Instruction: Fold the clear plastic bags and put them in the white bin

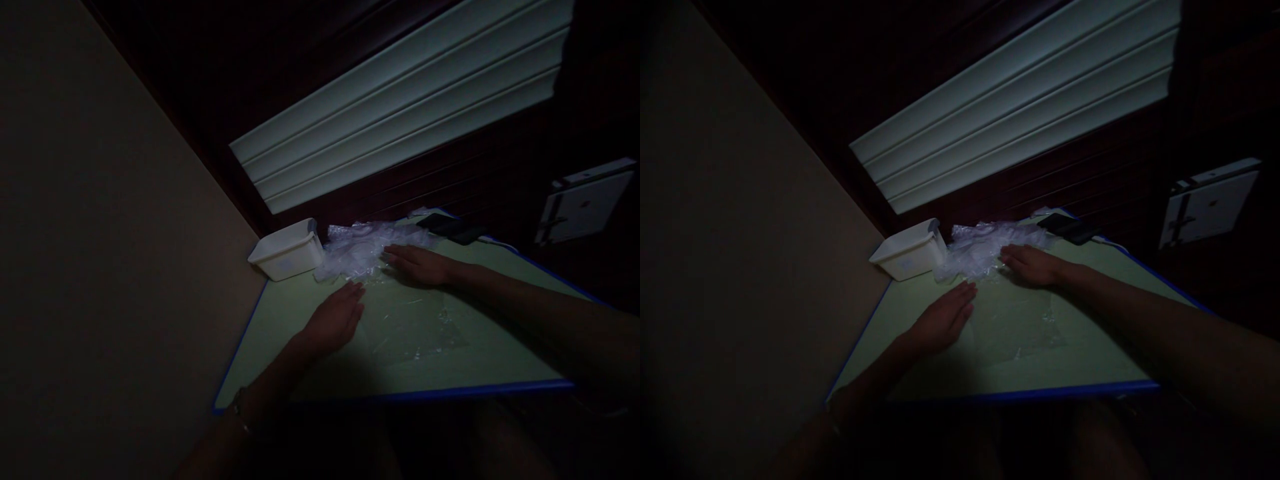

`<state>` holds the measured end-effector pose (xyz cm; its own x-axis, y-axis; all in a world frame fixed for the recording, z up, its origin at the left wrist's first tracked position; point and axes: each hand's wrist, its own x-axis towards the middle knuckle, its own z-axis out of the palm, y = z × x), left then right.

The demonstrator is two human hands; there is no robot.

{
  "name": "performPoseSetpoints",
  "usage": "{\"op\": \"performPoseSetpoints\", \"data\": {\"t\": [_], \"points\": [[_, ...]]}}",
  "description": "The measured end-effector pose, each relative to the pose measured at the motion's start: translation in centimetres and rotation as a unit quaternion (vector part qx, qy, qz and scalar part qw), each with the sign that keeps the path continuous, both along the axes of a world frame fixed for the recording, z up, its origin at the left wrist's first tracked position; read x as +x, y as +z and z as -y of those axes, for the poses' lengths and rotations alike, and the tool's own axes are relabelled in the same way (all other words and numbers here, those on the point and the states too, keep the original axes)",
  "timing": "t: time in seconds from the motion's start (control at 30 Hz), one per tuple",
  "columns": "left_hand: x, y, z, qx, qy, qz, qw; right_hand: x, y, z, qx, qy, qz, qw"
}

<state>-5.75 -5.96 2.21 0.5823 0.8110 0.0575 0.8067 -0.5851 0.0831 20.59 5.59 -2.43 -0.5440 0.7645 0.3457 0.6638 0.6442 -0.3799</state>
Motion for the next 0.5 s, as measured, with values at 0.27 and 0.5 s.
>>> {"op": "performPoseSetpoints", "data": {"t": [0.27,0.5], "points": [[-0.4,-1.8,-2.4,0.073,0.067,0.041,0.994,-0.4,1.1,1.7,0.016,0.079,-0.013,0.997],[0.3,-1.8,-3.3,0.056,-0.027,0.036,0.997,-1.0,2.0,3.1,0.004,0.123,-0.006,0.992]]}}
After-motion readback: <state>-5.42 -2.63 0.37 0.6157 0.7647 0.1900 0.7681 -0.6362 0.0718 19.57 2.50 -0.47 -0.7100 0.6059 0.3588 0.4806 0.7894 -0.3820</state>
